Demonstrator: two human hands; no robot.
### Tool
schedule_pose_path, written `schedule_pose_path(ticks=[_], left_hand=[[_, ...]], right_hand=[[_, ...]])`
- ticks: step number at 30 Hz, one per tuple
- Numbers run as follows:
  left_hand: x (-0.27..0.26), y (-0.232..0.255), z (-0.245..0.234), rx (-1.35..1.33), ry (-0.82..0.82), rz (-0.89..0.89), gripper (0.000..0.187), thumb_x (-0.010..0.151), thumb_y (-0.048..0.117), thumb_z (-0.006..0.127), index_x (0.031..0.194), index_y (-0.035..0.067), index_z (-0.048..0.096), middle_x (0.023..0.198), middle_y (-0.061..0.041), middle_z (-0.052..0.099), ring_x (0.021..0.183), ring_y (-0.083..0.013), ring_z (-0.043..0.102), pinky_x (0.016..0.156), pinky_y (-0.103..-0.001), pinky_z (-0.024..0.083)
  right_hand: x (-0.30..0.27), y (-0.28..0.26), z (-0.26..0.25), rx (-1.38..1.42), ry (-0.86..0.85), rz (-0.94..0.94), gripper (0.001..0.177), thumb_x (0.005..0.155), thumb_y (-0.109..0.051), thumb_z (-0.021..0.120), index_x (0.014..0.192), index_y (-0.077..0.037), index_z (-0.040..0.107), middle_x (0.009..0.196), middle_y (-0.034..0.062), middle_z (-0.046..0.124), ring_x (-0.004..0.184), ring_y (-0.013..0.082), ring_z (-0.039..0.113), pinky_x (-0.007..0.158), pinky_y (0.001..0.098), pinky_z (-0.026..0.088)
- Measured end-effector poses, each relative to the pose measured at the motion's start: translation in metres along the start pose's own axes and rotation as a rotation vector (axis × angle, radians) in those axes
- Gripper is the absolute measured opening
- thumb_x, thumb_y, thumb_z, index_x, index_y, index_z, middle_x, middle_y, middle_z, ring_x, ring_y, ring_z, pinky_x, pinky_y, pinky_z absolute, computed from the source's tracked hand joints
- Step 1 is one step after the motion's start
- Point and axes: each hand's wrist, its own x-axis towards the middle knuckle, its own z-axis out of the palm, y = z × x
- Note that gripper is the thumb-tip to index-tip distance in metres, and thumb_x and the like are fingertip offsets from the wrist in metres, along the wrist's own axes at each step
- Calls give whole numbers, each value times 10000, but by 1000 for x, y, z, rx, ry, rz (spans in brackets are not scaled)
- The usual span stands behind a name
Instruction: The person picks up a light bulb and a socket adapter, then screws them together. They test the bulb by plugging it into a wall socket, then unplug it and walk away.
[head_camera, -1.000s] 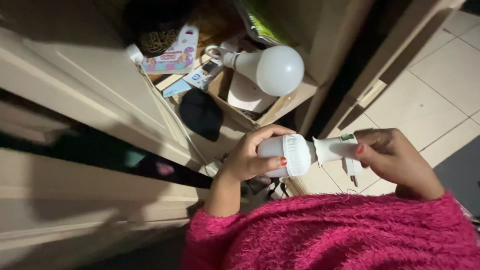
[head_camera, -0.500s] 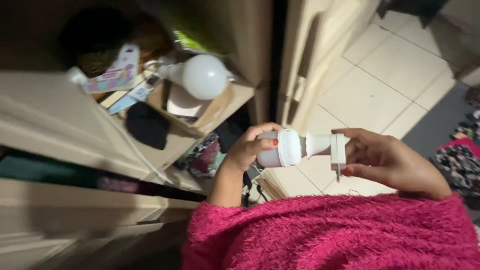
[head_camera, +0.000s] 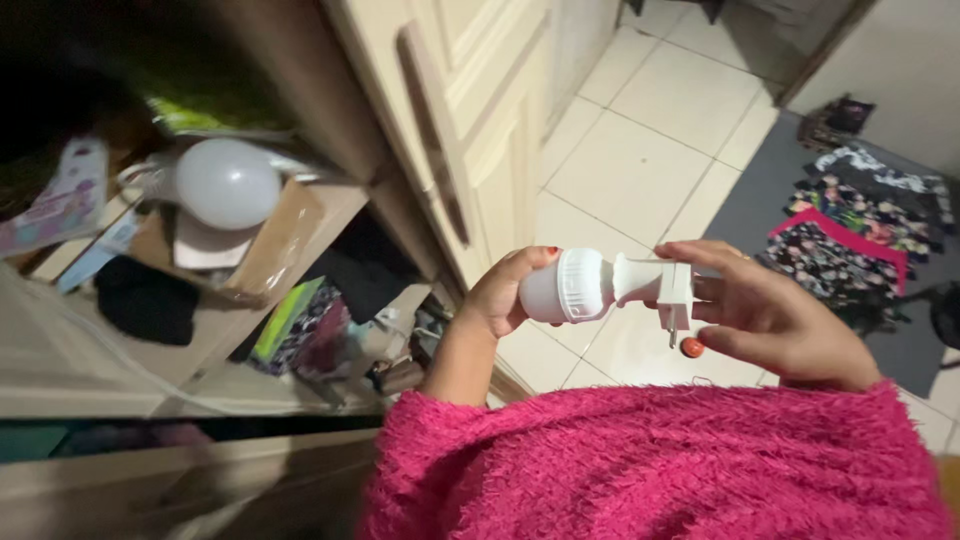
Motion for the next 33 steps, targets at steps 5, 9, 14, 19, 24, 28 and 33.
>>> schedule_pose_path(ticks=[5,9,14,19,24,28,33], left_hand=[[26,-13,24,113,-131,67,352,790,246,527,981,-49,545,841,-107,588,725,-152,567,617,-253,471],[43,-22,38,189,-144,49,343,779,233,516,978,-46,544,857,-86,592,765,-123,564,687,-230,457],[67,-22,48,222,-148,-16,322,782,225,519,944,-51,561,821,-93,593,724,-133,563,644,-240,456],[100,-21,52,260,-255,-38,318,778,216,528,954,-47,564,838,-91,595,745,-126,565,671,-233,460],[149,-11,47,221,-285,-89,324,789,230,525,946,-50,566,824,-103,597,722,-139,563,642,-239,458],[195,2,44,240,-288,-144,311,775,219,527,937,-43,563,824,-93,589,731,-135,561,647,-243,461],[252,41,43,232,-335,-148,311,769,224,524,927,-42,551,801,-90,582,710,-133,560,625,-239,469]], right_hand=[[-18,35,-34,-232,226,72,235,895,-102,491,1053,71,510,874,211,586,758,267,590,676,362,519],[-26,46,-51,-111,402,96,436,731,-57,563,1154,4,475,969,140,588,820,210,590,703,303,505],[-40,47,-62,-258,409,-147,457,698,-72,604,1124,12,462,1022,147,512,867,185,573,723,280,498],[-34,51,-77,-496,557,392,245,923,-145,482,1056,14,613,838,201,581,708,250,599,626,346,519],[-21,44,-93,-483,584,1,499,605,-173,642,1056,-21,494,879,15,483,698,79,564,584,196,495],[15,37,-116,-494,646,87,279,755,-151,582,974,20,554,812,109,564,668,139,563,567,251,474],[72,11,-147,-620,656,623,281,914,-129,426,999,45,629,823,212,649,679,244,601,621,344,512]])
